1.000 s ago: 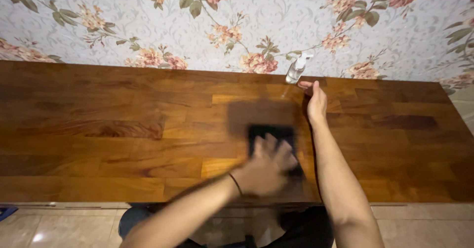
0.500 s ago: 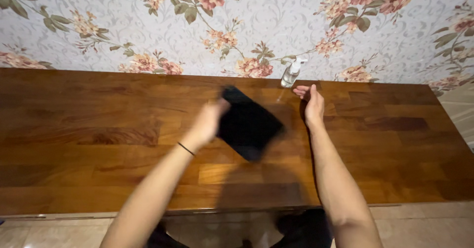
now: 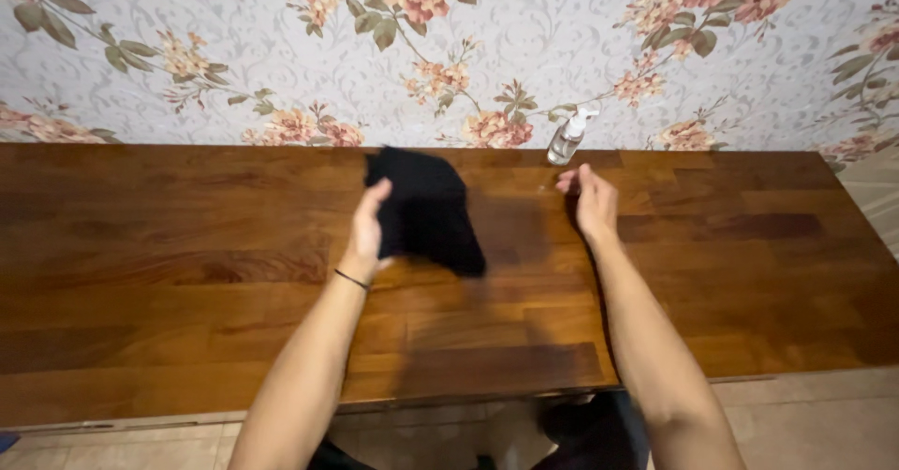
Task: The person folds a black cloth by hand on a wooden surface, using a spray bottle to dampen the cloth between different folding steps.
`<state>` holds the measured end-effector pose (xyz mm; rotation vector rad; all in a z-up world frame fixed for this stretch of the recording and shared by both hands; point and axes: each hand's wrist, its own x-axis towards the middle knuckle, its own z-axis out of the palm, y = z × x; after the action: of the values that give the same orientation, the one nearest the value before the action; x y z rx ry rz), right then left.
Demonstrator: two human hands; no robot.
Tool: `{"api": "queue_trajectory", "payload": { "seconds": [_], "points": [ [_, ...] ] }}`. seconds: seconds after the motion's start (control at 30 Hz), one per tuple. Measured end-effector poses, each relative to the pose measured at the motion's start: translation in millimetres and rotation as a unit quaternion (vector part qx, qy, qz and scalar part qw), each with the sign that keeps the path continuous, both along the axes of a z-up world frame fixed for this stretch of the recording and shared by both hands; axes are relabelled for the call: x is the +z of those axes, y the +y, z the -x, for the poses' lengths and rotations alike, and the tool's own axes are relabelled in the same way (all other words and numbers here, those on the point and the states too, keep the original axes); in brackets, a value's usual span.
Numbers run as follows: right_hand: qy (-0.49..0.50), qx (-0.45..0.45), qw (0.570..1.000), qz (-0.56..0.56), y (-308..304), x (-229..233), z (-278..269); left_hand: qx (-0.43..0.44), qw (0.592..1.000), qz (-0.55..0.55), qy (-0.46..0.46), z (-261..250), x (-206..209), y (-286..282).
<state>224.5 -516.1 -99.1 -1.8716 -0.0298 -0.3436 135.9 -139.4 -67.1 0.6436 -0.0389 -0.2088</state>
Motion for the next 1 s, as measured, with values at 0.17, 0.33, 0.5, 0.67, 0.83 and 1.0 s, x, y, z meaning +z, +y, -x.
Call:
{"api": "queue_trajectory", "payload": {
  "seconds": [0.17, 0.33, 0.5, 0.67, 0.83, 1.0],
  "points": [
    [0.105, 0.379, 0.88, -0.265, 64, 20, 36, -0.057, 0.995, -0.055, 0.053, 10, -19, -32],
    [0.19, 0.449, 0.843, -0.229, 67, 26, 44, 0.033, 0.982, -0.184, 0.015, -4, -34, -20],
    [0.284, 0.372, 0.871, -0.148, 49, 19, 34, -0.045, 0.89, -0.453, -0.042, -14, -16, -10],
    [0.304, 0.498, 0.782, -0.22, 16, -8, 24, -0.165, 0.929, -0.328, 0.05, -2, 1, -15],
    [0.264, 0.373, 0.888, -0.045, 31, 9, 34, -0.126, 0.853, -0.477, -0.171, -3, -1, -14],
    [0.227, 0.326, 0.917, 0.037, 55, 51, 50, 0.061, 0.688, -0.688, -0.224, -2, 3, -15]
  ]
}}
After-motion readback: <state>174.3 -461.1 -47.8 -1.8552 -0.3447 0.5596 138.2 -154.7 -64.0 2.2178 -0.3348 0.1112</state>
